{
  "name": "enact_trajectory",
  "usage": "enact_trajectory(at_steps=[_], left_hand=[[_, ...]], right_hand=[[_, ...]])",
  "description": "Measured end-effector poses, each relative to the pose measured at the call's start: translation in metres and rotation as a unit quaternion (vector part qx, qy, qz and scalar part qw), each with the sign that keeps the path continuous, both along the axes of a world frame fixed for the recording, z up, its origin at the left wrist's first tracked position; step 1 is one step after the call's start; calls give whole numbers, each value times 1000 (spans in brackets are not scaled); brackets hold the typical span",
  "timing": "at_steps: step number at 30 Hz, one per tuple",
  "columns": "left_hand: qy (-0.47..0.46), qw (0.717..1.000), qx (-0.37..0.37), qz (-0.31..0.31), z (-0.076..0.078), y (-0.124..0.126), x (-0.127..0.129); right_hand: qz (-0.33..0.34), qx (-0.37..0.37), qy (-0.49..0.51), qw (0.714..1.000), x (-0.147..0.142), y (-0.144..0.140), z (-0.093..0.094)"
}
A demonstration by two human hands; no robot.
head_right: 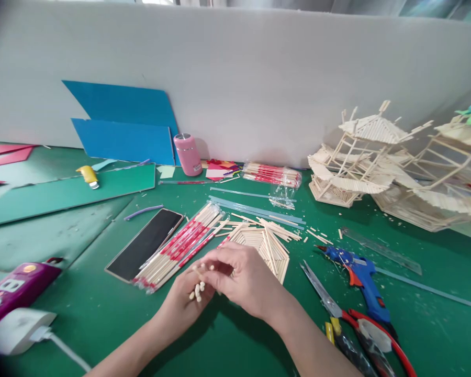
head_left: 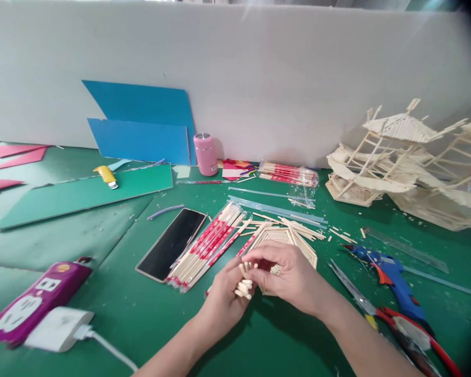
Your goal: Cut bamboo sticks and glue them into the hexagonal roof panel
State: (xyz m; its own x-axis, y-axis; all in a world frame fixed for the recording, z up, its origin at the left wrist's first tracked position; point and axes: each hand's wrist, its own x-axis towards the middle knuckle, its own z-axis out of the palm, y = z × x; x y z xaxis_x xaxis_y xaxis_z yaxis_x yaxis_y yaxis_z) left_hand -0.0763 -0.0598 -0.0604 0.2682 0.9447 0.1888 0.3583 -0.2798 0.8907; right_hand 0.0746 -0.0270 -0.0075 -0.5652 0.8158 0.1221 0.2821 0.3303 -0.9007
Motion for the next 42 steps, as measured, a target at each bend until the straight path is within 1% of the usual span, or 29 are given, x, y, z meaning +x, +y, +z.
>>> enact_trajectory(at_steps=[4,6,9,13,18,20,23,27,32,35,38,40,42], left_hand=[[12,1000,21,-11,0,1,1],[-1,1000,16,-25,0,1,1],[-21,999,-4,-36,-1,2,1],[-31,999,-33,-21,-3,2,0],[-87,990,-98,-50,4,1,0],[-101,988,-107,-53,5,1,0],[-121,983,-130,-40,3,2,1],[-145,976,-161,-14,2,2,2],[-122,980,-159,-5,5,4,2],[-122,981,-152,14,4,5,2],[-127,981,-147,13,2,5,2],[-122,981,-148,9,1,5,2],[-113,983,-146,7,0,5,2]], right_hand=[[6,11,2,1000,2,-1,-2],[11,13,5,1000,3,-2,-2],[15,20,1,1000,4,-2,-3],[24,30,-3,999,4,-2,-5],[28,6,-7,1000,6,-2,-3],[12,12,-1,1000,9,-2,-1],[-26,21,2,999,17,-1,0],[-73,27,-14,997,30,-1,-5],[-141,20,-31,989,50,1,-18],[-179,7,-25,983,60,4,-24],[-203,0,-17,979,70,8,-26],[-223,8,-22,975,76,12,-27],[-252,30,-53,966,84,16,-28]])
